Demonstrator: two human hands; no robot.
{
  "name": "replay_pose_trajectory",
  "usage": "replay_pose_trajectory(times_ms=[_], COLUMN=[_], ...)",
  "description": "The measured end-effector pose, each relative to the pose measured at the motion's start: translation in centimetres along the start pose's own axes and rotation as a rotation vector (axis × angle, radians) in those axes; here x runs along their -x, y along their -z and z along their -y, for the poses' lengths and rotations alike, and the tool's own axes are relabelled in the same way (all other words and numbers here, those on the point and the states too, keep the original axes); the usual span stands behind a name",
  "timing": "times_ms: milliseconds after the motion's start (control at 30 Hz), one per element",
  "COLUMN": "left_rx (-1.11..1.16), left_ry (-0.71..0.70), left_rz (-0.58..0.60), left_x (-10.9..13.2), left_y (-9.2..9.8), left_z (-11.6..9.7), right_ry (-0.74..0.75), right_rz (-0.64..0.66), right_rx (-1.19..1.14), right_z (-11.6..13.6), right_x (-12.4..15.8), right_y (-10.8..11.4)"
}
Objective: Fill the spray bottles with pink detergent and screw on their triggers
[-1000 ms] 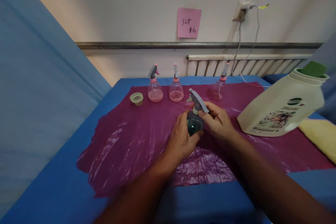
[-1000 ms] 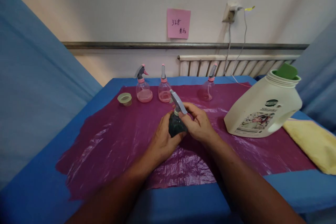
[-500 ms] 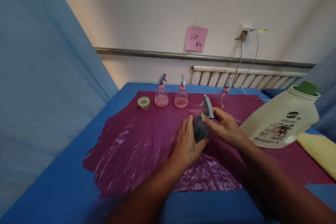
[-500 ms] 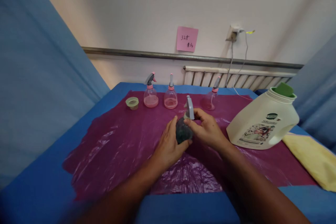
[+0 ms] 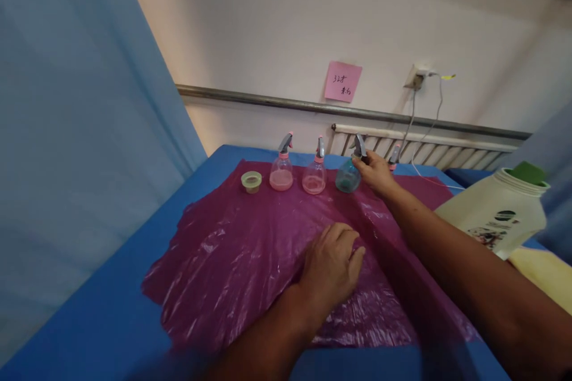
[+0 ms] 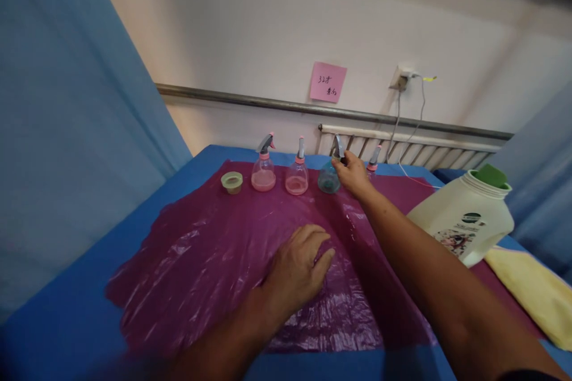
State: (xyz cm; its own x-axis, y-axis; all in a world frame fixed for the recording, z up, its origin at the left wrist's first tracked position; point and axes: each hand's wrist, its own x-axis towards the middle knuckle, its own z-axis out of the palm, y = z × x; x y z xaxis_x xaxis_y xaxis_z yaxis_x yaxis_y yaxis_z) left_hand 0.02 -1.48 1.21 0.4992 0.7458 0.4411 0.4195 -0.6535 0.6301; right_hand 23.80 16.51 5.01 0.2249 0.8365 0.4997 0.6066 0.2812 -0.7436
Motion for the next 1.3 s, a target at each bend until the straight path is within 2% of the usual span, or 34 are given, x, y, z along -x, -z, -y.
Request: replay_pose_trajectory(times_ms=[233, 400, 500, 633, 733, 800, 933, 1067, 1167, 1300], left_rx=[-0.052, -0.071, -0.072, -0.064, -0.054, -0.047, -0.033, -0.035, -0.043, -0.053], left_ry=[0.01, 0.005, 0.002, -0.02, -0.038, -0.043, -0.038, -0.028, -0.036, -0.033], left_rz=[0.054, 0.074, 0.055, 0.038, 0.041, 0.038, 0.028, 0.011, -0.001, 0.018], left_x=[0.0, 0.0, 0.0, -0.2, -0.2, -0.3, -0.3, -0.4, -0.4, -0.4], left_y=[0.0, 0.0, 0.0, -0.2, -0.3, -0.3, -0.3, -0.1, 0.0, 0.0], left_z=[-0.1, 0.1, 0.3, 0.3, 0.2, 0.2, 0.6, 0.8, 0.8, 0.8], right_ry=[-0.004, 0.004, 0.023, 0.014, -0.105, -0.201, -0.33, -0.41, -0.408, -0.335], right_rz=[0.035, 0.012, -0.075, -0.314, -0.543, -0.617, -0.563, -0.453, -0.407, -0.422], right_rx=[-0.042, -0.091, -0.097, -0.043, 0.072, 0.138, 0.176, 0.188, 0.194, 0.187], right_z=[-1.9, -2.4, -2.3, -2.5, -3.4, -4.3, -5.9, -6.5, -6.2, -4.4], right_x=[-1.0, -0.4, 1.4, 3.9, 3.8, 2.7, 0.2, -0.5, 0.0, 1.0], right_y=[-3.3, -4.1, -3.2, 0.0, 2.4, 3.2, 3.1, 2.7, 2.9, 3.8])
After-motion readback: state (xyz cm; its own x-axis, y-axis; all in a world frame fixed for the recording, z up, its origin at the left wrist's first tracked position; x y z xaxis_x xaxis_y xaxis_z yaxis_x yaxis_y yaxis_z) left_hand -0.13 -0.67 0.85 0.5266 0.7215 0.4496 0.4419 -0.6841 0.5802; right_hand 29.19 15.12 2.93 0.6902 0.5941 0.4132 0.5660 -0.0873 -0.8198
